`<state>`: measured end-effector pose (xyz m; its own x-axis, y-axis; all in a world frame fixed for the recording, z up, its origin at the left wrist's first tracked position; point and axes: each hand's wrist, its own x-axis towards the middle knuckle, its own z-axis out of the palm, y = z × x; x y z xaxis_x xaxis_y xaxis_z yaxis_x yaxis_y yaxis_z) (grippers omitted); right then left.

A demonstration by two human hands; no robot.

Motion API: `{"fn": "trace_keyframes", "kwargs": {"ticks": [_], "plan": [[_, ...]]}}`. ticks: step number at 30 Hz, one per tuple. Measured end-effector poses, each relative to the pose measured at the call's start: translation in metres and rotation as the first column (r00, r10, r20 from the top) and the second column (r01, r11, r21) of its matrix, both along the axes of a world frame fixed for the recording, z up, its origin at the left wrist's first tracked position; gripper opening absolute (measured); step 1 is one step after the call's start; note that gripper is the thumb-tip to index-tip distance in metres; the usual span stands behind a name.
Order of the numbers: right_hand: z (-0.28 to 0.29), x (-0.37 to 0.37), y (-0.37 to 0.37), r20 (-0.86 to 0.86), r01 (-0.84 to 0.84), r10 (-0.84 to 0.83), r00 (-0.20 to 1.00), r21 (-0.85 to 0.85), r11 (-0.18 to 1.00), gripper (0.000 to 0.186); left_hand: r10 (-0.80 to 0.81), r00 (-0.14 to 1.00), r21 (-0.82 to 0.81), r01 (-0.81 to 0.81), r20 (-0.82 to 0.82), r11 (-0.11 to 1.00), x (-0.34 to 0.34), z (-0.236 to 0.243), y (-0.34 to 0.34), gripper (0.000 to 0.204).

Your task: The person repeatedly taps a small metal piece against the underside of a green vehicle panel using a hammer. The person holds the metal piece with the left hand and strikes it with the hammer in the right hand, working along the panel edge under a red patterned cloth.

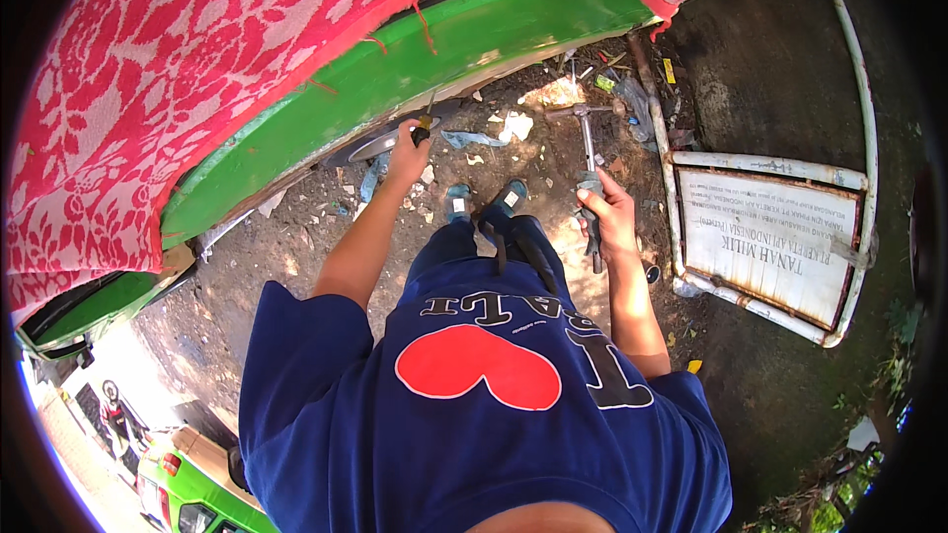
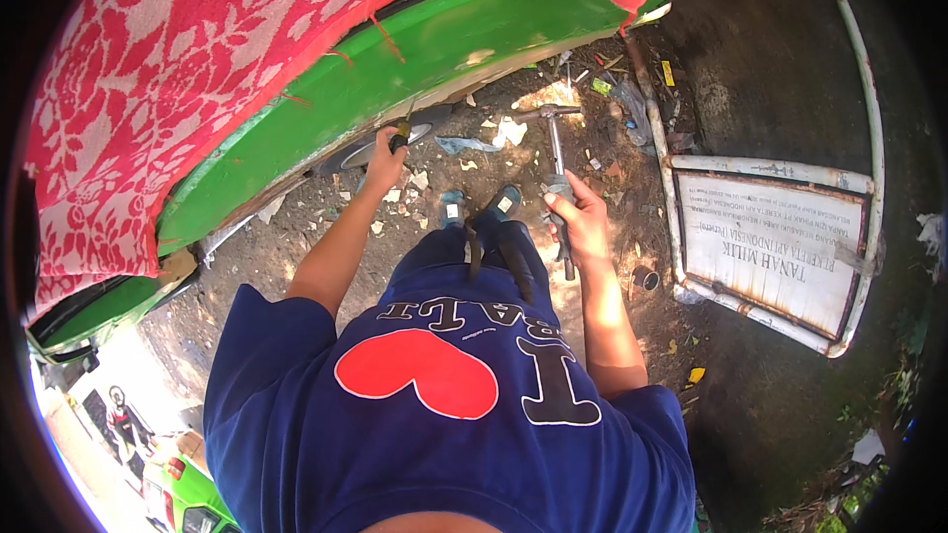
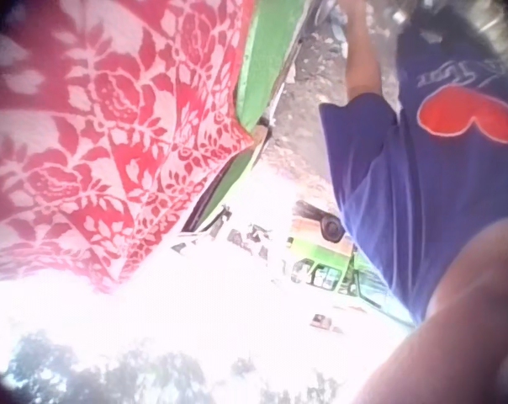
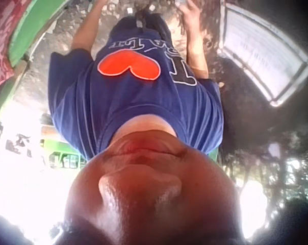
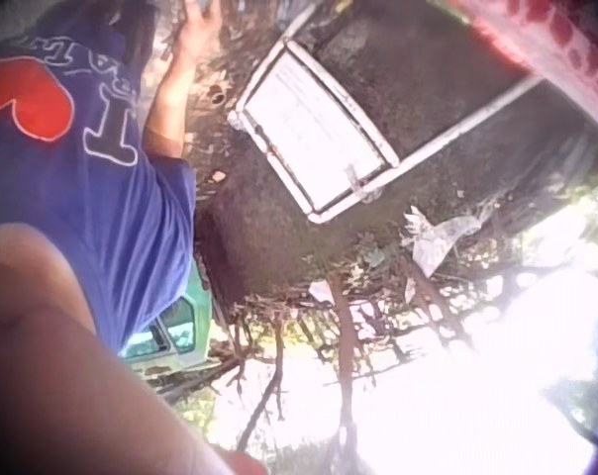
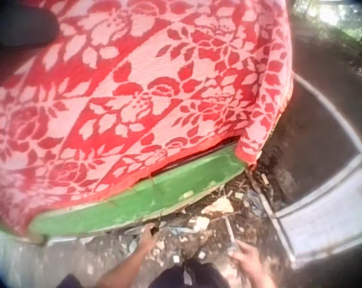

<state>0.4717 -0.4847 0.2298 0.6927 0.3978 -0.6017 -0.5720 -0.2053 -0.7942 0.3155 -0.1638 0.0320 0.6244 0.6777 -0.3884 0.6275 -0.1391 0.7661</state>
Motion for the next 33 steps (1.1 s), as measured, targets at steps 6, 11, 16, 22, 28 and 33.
{"fn": "trace_keyframes", "kwargs": {"ticks": [6, 11, 16, 22, 28, 33], "plan": [[-0.016, 0.018, 0.015, 0.011, -0.123, 0.122, 0.992, 0.087, 0.989, 0.054, 0.01, 0.999, 0.074, -0.013, 0.043, 0.997, -0.014, 0.003, 0.001, 0.05], [-0.019, -0.008, 0.024, -0.015, -0.066, 0.067, 0.998, 0.021, 0.998, 0.054, 0.012, 0.999, 0.237, -0.024, 0.05, 0.971, -0.019, 0.004, 0.001, 0.051], [-0.044, -0.056, 0.029, -0.021, 0.075, -0.073, 0.997, 0.133, 0.988, 0.054, 0.007, 0.993, 0.205, -0.032, 0.121, 0.978, -0.025, -0.008, 0.007, 0.051], [-0.039, -0.106, 0.034, -0.059, 0.079, -0.076, 0.995, 0.04, 0.996, 0.049, -0.003, 0.993, 0.2, -0.022, 0.122, 0.98, -0.029, -0.015, 0.006, 0.051], [-0.039, -0.139, 0.029, -0.058, 0.136, -0.132, 0.99, 0.06, 0.989, 0.048, -0.01, 0.997, 0.204, -0.005, 0.073, 0.979, -0.033, -0.011, 0.003, 0.05], [-0.027, -0.148, 0.02, -0.07, 0.163, -0.158, 0.985, 0.075, 0.984, 0.05, 0.027, 0.997, 0.18, -0.04, 0.074, 0.983, -0.032, -0.011, -0.003, 0.05]]}}
